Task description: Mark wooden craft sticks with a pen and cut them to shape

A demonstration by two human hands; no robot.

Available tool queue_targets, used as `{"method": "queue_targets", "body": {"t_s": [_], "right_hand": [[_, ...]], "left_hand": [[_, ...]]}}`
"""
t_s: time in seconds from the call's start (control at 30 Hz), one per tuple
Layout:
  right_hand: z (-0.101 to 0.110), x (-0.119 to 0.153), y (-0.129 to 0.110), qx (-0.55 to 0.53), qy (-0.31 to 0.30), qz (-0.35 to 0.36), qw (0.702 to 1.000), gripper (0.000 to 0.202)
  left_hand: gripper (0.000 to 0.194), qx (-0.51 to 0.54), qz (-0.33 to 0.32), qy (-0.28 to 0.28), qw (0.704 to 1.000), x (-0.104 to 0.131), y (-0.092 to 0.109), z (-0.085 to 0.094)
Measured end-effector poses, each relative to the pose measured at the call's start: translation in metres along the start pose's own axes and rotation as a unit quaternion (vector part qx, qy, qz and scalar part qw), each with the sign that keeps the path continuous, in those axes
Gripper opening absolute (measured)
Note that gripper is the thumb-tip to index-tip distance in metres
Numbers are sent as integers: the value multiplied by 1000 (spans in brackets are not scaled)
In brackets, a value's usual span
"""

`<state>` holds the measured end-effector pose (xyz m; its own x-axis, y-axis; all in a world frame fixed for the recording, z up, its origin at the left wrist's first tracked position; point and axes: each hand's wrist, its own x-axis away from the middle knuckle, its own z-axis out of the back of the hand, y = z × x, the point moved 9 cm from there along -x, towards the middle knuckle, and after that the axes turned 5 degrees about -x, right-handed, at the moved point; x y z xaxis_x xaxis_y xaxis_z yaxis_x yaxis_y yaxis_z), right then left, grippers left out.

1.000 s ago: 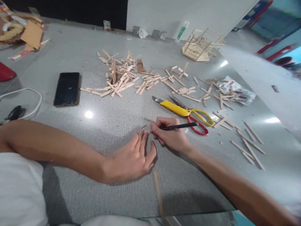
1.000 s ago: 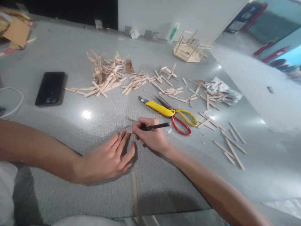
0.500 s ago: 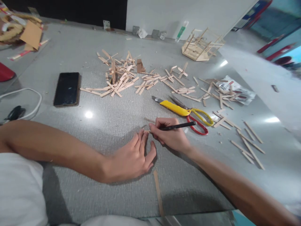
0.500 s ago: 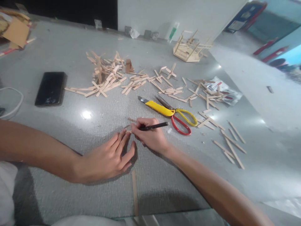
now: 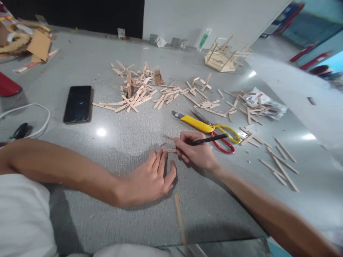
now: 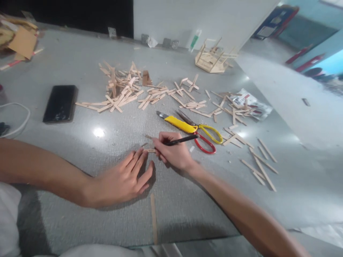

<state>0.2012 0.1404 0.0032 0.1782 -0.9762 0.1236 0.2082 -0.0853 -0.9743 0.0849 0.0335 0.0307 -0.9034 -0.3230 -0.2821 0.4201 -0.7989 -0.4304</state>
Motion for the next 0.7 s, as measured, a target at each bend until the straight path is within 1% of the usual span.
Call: {"method": "queue_targets", "body": {"t_s": [0.07,0.2,0.27,0.3,0.4,0.47,0.53,0.6,0.67,0.7], "right_hand": [[15,-1,-9,-7,36,22,999,54],[56,0,-21,27,144,81,986,53],[73,1,-22,62,183,102,976,49],[80,1,-23,89,202,114,969,43],[95,3,-32,209,245,154,934,26],[100,3,-40,285,254,191,904,23],[106,2,-46,333,263,226,877,21],[117,0,-46,366,283,237,854,22],[134,-7,-41,411,297,214,835,26],[144,-10,-37,445,305,191,820,28]], "left_hand": [[50,-3,-2,4,1000,2,0,1],[46,-36,-26,33,998,5,3,8],[41,-50,-40,54,996,7,5,15],[39,-49,-48,63,996,8,5,20],[30,-4,-83,84,993,13,9,37],[25,38,-104,78,991,16,12,48],[24,70,-118,59,989,18,13,54],[25,87,-115,44,989,17,10,56],[26,86,-92,32,991,11,-3,51],[27,82,-77,20,993,6,-13,45]]}}
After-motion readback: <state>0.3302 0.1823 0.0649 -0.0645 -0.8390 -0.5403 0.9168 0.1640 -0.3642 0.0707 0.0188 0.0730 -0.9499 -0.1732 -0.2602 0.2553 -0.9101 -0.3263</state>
